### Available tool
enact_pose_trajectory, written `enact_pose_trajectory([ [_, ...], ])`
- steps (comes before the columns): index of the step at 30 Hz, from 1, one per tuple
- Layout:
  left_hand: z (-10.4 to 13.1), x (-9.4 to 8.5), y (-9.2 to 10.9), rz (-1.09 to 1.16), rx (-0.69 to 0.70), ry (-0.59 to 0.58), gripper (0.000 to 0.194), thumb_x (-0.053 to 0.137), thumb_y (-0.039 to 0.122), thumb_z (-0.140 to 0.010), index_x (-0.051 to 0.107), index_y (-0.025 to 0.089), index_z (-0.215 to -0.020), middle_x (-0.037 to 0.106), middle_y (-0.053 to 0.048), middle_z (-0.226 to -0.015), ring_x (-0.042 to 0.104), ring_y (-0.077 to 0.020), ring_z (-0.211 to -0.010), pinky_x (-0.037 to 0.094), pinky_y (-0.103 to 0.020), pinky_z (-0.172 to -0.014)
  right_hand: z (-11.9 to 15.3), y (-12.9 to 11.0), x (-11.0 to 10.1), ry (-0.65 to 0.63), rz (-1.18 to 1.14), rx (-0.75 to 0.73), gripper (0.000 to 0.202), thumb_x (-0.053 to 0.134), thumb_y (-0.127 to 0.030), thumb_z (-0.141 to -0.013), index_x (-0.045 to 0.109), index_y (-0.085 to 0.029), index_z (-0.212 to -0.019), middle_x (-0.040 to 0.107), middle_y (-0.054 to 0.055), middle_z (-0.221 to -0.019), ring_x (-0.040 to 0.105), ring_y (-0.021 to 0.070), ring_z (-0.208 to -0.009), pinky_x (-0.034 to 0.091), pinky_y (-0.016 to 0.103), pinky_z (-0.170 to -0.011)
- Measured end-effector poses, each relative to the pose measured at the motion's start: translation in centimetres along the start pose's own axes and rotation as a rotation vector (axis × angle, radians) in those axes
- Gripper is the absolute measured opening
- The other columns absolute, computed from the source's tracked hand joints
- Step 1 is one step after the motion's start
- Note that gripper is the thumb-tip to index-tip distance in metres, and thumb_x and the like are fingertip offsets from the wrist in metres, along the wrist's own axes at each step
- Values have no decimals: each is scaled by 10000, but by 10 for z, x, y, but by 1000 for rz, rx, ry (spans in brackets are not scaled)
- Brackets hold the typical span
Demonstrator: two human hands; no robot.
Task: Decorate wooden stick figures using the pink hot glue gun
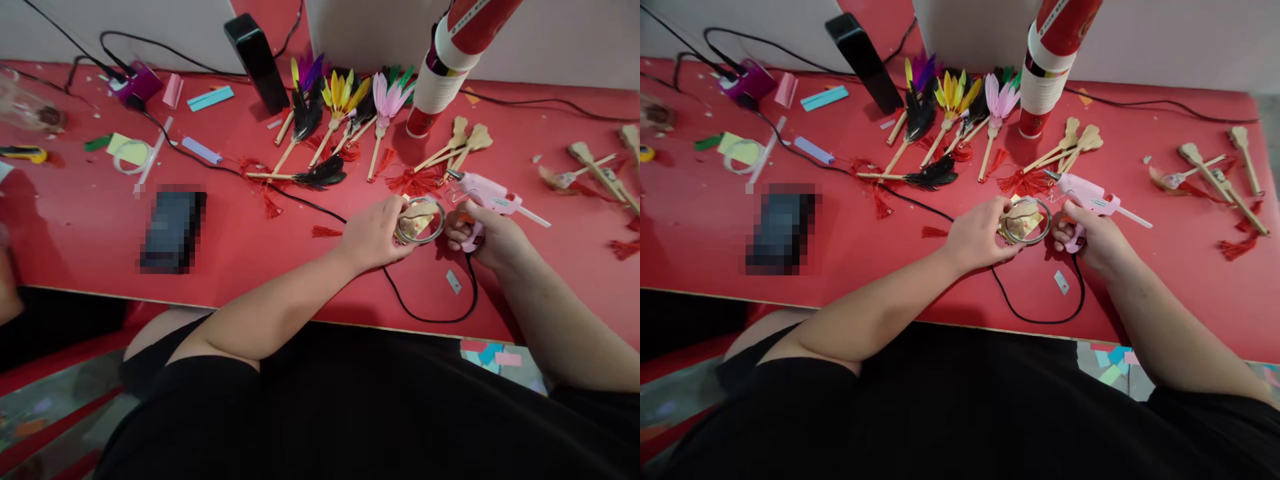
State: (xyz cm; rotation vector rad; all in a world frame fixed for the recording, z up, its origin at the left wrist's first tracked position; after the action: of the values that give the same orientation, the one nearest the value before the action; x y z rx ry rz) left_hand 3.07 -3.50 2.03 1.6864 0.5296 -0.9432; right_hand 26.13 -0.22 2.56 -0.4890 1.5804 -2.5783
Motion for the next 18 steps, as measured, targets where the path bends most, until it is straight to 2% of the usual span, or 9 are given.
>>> enact_pose_trajectory([
  [5, 0, -7, -7, 69, -23, -1, 520, 818, 510, -931, 592, 210, -1290, 777, -106, -1265, 746, -277, -1139, 556, -381, -912, 2, -6, -10, 43, -50, -27, 563, 1015, -532, -700, 537, -233, -694, 442, -46, -661, 399, 107, -550, 434, 276, -484],
  [8, -2, -10, -10, 56, 17, -24, 545, 833, 571, -903, 619, 217, -1258, 782, -101, -1214, 741, -296, -1132, 548, -386, -896, 3, -12, -15, 30, 7, -87, 612, 998, -589, -714, 492, -247, -692, 424, -56, -620, 402, 119, -548, 455, 278, -504],
  [11, -2, -11, -11, 3, 46, -55, 551, 832, 577, -896, 631, 219, -1263, 768, -92, -1184, 735, -297, -1095, 539, -382, -851, 4, -17, -20, 103, 83, -167, 675, 976, -677, -666, 443, -263, -693, 401, -67, -602, 385, 124, -532, 443, 286, -495],
  [13, -1, -13, -9, -37, 41, -38, 554, 770, 590, -952, 620, 213, -1330, 722, -124, -1311, 723, -295, -1121, 537, -374, -822, 4, -16, -25, 132, 158, -174, 670, 961, -680, -667, 429, -274, -694, 398, -70, -596, 385, 127, -524, 433, 297, -495],
  [15, 0, -18, -7, -76, 19, -16, 508, 645, 609, -1040, 623, 199, -1339, 686, -147, -1376, 720, -283, -1095, 526, -366, -770, 4, -11, -32, 164, 232, -170, 606, 947, -617, -721, 450, -274, -685, 432, -59, -594, 415, 129, -534, 411, 306, -511],
  [18, 2, -22, -6, -143, 17, -19, 484, 445, 601, -1139, 657, 185, -1268, 729, -143, -1275, 723, -277, -1056, 492, -358, -726, 9, -4, -41, 214, 389, -176, 415, 887, -489, -817, 575, -247, -691, 546, -17, -616, 502, 147, -580, 417, 331, -562],
])
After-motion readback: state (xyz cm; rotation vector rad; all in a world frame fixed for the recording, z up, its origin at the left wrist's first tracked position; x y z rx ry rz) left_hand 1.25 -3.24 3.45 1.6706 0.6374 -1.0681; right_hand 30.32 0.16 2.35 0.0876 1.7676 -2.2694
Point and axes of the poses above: each hand's wrist, its own z-axis away from the middle knuckle, its own x-axis out of the palm, y = z × x, the point moved 3 cm from there along -z, towards the middle knuckle
